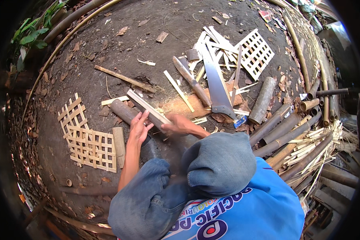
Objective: The person sits on the ground and uses a knife to split bamboo strips. They then weave the strips into a lattice pattern, adjusting and cutting pieces as needed.
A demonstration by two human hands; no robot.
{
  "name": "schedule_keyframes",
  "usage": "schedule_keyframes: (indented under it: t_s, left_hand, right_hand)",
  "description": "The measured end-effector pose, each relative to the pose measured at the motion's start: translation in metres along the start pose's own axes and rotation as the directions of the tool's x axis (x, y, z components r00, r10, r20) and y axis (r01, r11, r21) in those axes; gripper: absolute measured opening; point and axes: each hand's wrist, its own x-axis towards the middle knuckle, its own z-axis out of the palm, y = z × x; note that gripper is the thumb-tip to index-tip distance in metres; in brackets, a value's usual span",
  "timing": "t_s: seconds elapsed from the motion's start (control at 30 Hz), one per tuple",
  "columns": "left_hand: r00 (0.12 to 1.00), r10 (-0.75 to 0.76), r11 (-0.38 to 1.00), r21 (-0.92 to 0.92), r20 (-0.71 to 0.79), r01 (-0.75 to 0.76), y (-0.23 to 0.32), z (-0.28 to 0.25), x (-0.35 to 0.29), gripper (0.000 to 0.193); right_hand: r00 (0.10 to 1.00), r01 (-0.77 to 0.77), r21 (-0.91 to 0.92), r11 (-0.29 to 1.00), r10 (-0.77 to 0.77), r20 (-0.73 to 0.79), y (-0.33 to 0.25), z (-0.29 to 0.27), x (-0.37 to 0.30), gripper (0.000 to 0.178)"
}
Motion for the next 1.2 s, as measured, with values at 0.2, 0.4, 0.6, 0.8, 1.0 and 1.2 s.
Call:
schedule_keyframes:
  t_s: [0.2,0.4,0.6,0.8,1.0,1.2]
  left_hand:
    - [0.996,0.08,0.993,0.081,0.049,-0.084,-0.007,-0.002,-0.009,0.056]
    - [0.993,0.108,0.971,0.22,-0.038,-0.097,-0.01,0.01,-0.008,0.074]
    - [0.99,0.102,0.984,0.159,-0.102,-0.086,-0.01,0.005,-0.017,0.063]
    - [0.995,0.096,0.98,0.179,-0.034,-0.088,-0.01,0.013,-0.021,0.055]
    - [0.996,0.078,0.979,0.191,-0.036,-0.07,-0.008,0.006,-0.022,0.063]
    - [0.996,0.078,0.982,0.175,-0.035,-0.07,-0.014,0.01,-0.022,0.064]
  right_hand:
    - [0.988,-0.037,-0.091,0.995,0.05,0.147,-0.01,0.003,-0.003,0.038]
    - [0.978,-0.054,-0.224,0.973,0.007,-0.207,0.007,-0.031,-0.019,0.044]
    - [0.426,-0.398,-0.123,0.909,0.065,-0.902,0.073,-0.191,-0.049,0.031]
    - [0.539,-0.55,-0.111,0.828,0.249,-0.805,0.108,-0.223,-0.037,0.031]
    - [0.568,-0.344,-0.319,0.883,-0.075,-0.82,0.11,-0.218,-0.039,0.023]
    - [0.654,-0.368,-0.172,0.914,0.124,-0.746,0.094,-0.225,-0.052,0.028]
